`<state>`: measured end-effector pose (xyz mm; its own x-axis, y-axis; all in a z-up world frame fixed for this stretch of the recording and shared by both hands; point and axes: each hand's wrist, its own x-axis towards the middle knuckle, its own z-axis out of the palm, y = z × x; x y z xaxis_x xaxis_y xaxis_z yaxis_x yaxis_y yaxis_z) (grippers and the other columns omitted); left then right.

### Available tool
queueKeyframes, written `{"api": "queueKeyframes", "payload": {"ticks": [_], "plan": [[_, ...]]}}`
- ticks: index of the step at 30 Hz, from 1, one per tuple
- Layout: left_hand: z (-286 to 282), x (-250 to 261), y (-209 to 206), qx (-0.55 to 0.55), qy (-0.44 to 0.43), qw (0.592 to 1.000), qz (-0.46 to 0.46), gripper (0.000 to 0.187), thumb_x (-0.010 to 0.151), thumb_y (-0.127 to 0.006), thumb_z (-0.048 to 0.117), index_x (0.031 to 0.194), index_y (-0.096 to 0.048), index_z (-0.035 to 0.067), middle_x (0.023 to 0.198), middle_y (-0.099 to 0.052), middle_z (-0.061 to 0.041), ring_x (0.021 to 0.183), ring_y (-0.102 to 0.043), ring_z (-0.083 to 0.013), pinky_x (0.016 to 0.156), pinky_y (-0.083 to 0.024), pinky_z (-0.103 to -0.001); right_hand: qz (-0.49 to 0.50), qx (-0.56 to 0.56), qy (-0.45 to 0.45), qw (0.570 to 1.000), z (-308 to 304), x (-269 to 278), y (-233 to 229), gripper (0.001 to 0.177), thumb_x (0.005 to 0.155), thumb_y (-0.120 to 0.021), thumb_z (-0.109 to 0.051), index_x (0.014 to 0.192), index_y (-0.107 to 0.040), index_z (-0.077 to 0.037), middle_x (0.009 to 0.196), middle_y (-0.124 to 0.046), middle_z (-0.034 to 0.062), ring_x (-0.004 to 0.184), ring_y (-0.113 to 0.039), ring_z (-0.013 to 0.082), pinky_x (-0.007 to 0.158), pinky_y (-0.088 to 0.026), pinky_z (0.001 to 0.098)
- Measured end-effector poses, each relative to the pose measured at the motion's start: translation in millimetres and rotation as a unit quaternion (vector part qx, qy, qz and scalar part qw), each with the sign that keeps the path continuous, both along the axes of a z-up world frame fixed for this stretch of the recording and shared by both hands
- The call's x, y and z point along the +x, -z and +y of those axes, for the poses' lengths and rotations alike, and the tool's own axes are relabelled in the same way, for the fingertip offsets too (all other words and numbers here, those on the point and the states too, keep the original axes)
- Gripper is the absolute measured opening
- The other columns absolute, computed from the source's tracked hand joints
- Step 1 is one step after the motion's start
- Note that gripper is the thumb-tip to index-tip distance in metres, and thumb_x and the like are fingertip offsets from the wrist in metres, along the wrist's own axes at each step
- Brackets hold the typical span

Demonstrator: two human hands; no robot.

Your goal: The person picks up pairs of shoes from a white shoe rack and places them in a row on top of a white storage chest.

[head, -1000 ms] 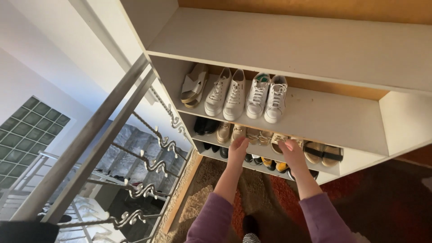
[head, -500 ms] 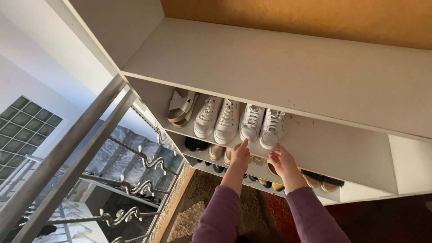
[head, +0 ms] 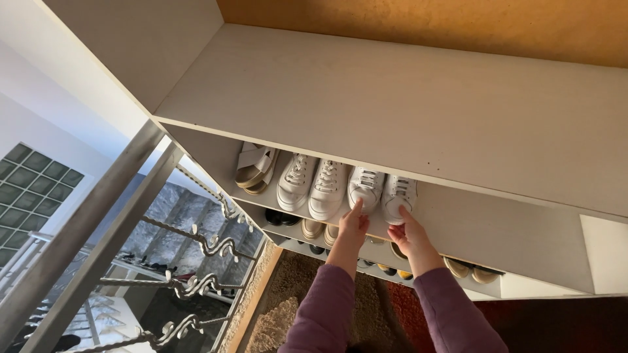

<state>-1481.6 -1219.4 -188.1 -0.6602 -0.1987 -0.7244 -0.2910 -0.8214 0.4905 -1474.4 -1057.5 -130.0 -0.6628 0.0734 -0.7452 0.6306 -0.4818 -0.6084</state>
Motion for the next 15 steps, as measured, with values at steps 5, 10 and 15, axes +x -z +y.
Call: {"api": "queueKeyframes", "payload": {"ticks": [5,10,15], "plan": [[-2,4,-34,0.014,-0.018,1.000,0.016,0.078,0.080,-0.099,0.036,0.128,-0.051,-0.004,0.109,-0.052,-0.016,0.086,-0.063,-0.0261,0.092,-0.058,-0.044,0.015,0.010,0.015,1.000,-15,7,-38,0.060,0.088,-0.085,-0.049,0.116,-0.051,-0.006,0.095,-0.050,0.0089,0.092,-0.067,0.0262,0.094,-0.059,0.0384],[-5,9,-66,-0.007,-0.002,0.999,0.031,0.079,0.079,-0.099,0.032,0.128,-0.050,-0.005,0.109,-0.057,-0.018,0.086,-0.070,-0.0283,0.090,-0.061,-0.046,0.045,-0.049,0.063,0.996,-16,7,-48,0.056,0.090,-0.087,-0.035,0.120,-0.054,-0.001,0.102,-0.058,0.0153,0.100,-0.072,0.0339,0.094,-0.063,0.0427],[-5,16,-77,-0.003,0.027,0.999,0.039,0.076,0.081,-0.097,0.027,0.130,-0.049,-0.006,0.112,-0.061,-0.025,0.089,-0.075,-0.0340,0.085,-0.065,-0.048,0.071,-0.030,0.048,0.996,-3,12,-47,0.062,0.088,-0.089,-0.038,0.120,-0.052,0.000,0.106,-0.062,0.0178,0.101,-0.073,0.0341,0.095,-0.063,0.0437]]}}
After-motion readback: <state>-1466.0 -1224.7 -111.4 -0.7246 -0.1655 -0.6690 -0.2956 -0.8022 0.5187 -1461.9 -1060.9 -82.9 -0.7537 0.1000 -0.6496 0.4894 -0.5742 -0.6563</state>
